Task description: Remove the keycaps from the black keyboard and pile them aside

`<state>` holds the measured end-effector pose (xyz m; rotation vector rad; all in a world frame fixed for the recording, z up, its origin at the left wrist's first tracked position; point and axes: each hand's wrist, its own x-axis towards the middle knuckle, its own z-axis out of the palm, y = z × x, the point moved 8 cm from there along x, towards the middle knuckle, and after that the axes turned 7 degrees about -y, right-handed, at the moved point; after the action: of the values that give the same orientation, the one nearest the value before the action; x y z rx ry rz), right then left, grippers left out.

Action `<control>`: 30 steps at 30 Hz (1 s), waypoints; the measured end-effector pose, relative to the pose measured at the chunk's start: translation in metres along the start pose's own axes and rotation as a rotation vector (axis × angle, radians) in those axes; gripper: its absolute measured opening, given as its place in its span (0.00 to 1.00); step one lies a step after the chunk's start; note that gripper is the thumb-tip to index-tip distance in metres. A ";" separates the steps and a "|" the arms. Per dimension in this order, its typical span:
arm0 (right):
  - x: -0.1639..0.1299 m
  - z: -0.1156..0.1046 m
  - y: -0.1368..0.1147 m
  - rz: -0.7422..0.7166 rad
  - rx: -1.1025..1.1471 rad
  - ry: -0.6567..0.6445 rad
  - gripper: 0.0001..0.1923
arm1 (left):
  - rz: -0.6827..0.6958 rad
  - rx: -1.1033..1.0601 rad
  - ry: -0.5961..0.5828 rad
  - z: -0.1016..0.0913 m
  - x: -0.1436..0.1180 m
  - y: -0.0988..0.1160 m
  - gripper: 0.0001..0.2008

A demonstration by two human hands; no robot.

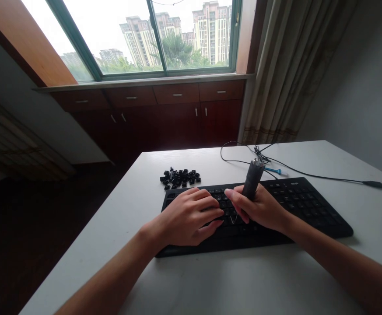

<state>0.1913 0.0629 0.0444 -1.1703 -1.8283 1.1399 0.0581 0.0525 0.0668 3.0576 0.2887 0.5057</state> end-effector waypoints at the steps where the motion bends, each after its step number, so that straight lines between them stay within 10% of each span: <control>1: 0.000 0.001 0.000 0.001 -0.007 -0.007 0.26 | 0.021 0.004 0.001 -0.001 0.000 0.002 0.09; 30: 0.011 0.016 -0.003 0.043 -0.150 -0.050 0.24 | 0.046 -0.028 0.115 -0.010 0.001 0.010 0.06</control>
<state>0.1726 0.0673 0.0424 -1.2813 -1.9636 1.0797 0.0574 0.0432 0.0772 3.0198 0.2130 0.6838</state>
